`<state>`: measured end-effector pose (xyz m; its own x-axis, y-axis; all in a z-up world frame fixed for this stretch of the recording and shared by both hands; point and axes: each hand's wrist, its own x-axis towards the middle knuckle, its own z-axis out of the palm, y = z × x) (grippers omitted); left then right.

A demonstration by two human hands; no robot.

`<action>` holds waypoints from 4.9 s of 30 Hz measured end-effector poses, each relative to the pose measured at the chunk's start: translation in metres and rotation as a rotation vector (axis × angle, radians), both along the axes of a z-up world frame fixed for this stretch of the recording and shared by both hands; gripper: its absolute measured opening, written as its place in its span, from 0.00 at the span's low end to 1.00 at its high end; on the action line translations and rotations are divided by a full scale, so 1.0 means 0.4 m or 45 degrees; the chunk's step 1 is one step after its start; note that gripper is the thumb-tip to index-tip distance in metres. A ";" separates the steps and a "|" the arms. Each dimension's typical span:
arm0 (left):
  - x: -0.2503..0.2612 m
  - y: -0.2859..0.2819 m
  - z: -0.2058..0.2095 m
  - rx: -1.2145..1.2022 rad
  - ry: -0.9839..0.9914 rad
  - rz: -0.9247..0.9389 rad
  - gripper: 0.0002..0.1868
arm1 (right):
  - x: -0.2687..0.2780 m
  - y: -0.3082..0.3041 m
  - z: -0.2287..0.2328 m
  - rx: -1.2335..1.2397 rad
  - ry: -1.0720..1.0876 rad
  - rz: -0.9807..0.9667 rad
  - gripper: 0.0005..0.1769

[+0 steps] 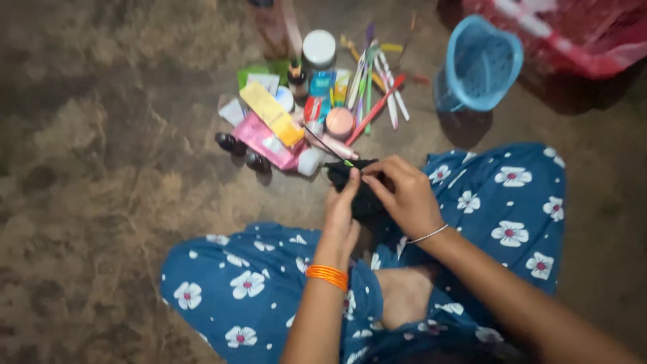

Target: The person cleans a small blue plastic basket using a black cloth, wiping the inside and outside surfaces. They then sit on the floor and use various tools, including a green crochet hook and a red tool, to scrape and clean the black cloth itself.

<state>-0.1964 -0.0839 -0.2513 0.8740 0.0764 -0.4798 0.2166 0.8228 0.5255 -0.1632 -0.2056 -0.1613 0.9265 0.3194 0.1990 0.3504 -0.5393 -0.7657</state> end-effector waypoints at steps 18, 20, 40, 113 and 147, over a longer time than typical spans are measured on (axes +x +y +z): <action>-0.102 -0.020 -0.080 -0.006 0.274 -0.038 0.22 | -0.079 -0.049 -0.112 0.030 0.231 0.013 0.07; -0.116 -0.024 -0.064 -0.021 0.240 -0.052 0.23 | -0.076 -0.042 -0.103 0.058 0.221 0.025 0.07; -0.135 0.109 -0.093 -0.031 0.254 0.180 0.24 | -0.148 -0.070 -0.070 -0.194 0.318 0.214 0.08; -0.130 0.137 -0.307 -0.612 0.396 0.647 0.36 | -0.073 -0.150 -0.143 -0.389 0.063 0.556 0.19; -0.113 0.087 -0.305 -0.232 0.123 0.394 0.19 | -0.072 -0.096 -0.160 -0.416 0.194 0.695 0.18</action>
<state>-0.2417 -0.0493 -0.3732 0.7729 0.2357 -0.5891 -0.0154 0.9351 0.3539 -0.1919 -0.2440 -0.2254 0.6240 0.7738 -0.1088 0.5403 -0.5278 -0.6553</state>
